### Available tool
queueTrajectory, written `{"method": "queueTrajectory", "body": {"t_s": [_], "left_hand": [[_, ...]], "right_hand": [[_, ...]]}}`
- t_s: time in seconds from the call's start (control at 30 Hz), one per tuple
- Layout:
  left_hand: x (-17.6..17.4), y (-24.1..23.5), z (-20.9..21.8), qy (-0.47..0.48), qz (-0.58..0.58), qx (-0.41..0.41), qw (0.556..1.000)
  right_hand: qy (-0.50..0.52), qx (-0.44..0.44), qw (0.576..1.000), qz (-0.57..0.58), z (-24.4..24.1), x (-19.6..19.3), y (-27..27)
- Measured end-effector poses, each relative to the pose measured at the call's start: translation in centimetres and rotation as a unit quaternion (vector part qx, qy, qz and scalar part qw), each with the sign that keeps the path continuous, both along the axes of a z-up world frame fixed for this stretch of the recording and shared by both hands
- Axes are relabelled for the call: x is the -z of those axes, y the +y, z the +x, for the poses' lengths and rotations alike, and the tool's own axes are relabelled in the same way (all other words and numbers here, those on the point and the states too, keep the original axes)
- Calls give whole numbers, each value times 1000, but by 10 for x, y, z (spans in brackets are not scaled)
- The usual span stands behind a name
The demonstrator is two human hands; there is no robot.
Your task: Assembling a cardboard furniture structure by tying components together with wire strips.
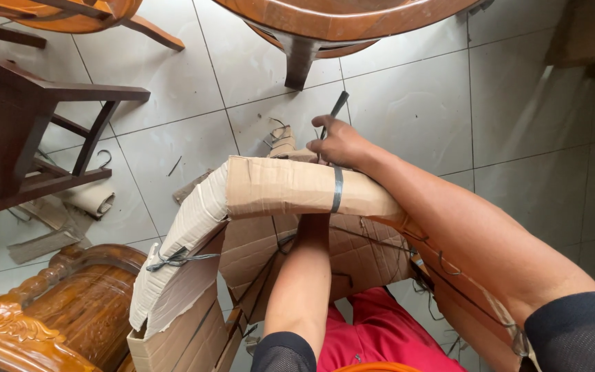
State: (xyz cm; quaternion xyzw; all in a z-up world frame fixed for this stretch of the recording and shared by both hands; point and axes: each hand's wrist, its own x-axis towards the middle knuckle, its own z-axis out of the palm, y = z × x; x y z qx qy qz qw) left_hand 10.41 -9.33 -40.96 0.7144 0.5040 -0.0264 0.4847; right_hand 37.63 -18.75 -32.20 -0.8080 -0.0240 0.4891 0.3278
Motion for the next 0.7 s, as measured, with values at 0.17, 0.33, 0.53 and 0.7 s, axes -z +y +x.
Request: {"method": "queueTrajectory", "body": {"t_s": [0.17, 0.33, 0.53, 0.7], "left_hand": [[3, -3, -4, -22, -10, -28, 999], [4, -27, 12, -41, -19, -53, 998], [-15, -85, 57, -61, -28, -89, 994], [-24, -91, 60, -83, -35, -119, 989]], "right_hand": [[-30, 106, 993, -51, 11, -3, -4], [9, 137, 989, -62, 7, -5, 0], [35, 89, 995, -5, 6, -17, 6], [49, 67, 996, 40, 3, -12, 5]]}}
